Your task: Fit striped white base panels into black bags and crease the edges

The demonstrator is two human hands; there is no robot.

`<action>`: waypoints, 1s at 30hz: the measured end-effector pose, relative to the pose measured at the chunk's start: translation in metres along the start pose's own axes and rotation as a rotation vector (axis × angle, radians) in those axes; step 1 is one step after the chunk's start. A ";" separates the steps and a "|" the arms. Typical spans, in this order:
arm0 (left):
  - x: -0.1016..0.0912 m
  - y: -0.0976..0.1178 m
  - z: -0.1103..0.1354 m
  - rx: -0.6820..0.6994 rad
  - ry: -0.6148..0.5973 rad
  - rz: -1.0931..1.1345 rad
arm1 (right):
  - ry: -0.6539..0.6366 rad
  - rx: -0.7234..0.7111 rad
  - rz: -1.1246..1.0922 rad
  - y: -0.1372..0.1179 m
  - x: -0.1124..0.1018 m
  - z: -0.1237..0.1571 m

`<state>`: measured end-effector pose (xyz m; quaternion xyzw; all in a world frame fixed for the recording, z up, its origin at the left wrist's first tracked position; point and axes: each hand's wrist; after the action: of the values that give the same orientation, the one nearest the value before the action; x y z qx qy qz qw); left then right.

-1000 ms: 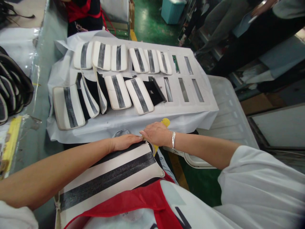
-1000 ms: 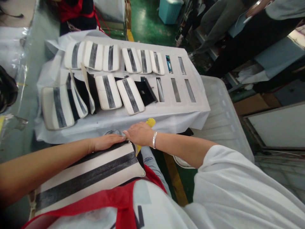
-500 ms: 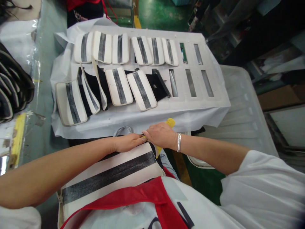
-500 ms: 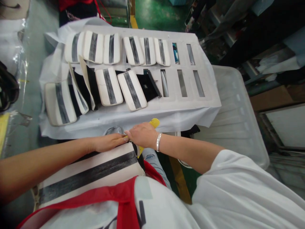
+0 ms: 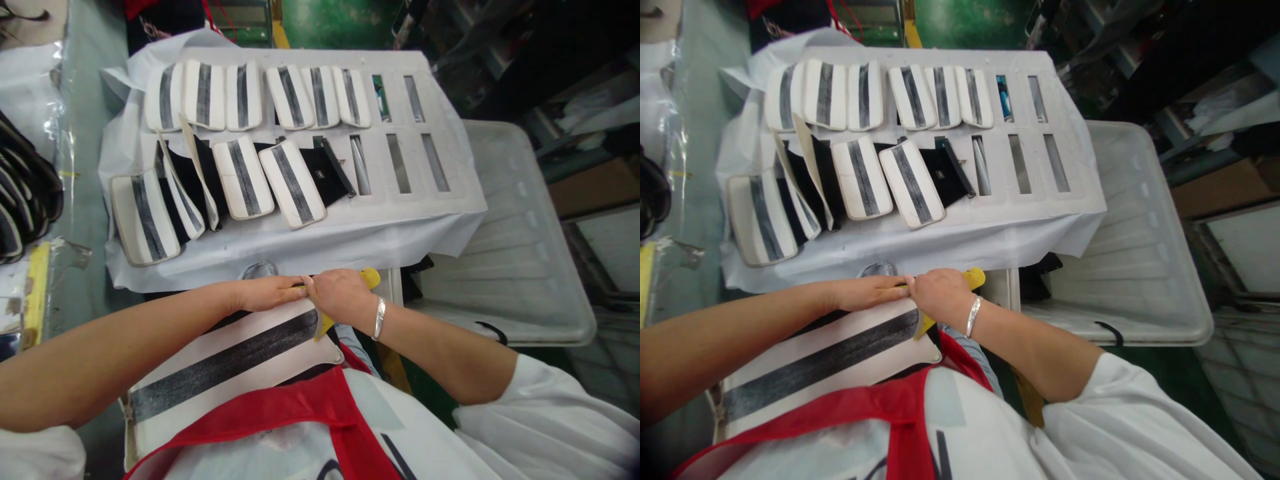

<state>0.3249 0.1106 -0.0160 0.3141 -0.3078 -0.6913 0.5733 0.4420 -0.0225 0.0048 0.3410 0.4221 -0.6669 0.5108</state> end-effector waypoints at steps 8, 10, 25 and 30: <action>0.000 0.002 -0.005 -0.027 0.016 -0.021 | -0.037 0.110 -0.025 -0.004 0.002 0.009; 0.000 0.002 -0.005 -0.013 0.023 -0.030 | -0.047 0.110 -0.024 -0.003 0.001 0.008; 0.006 0.005 -0.001 -0.031 0.001 -0.471 | -0.028 0.173 0.004 -0.014 0.009 0.024; 0.015 0.005 0.019 -0.108 0.212 -0.642 | 0.000 0.171 -0.005 -0.024 0.004 0.031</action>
<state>0.3105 0.0959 -0.0012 0.4342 -0.0949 -0.8153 0.3711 0.4168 -0.0495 0.0192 0.3823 0.3643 -0.7020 0.4779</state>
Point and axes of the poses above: each hand's wrist, its own z-axis away from the middle knuckle, its own x-axis out of the palm, y = z × x, and after that the axes turned 5 degrees about -x, right-handed
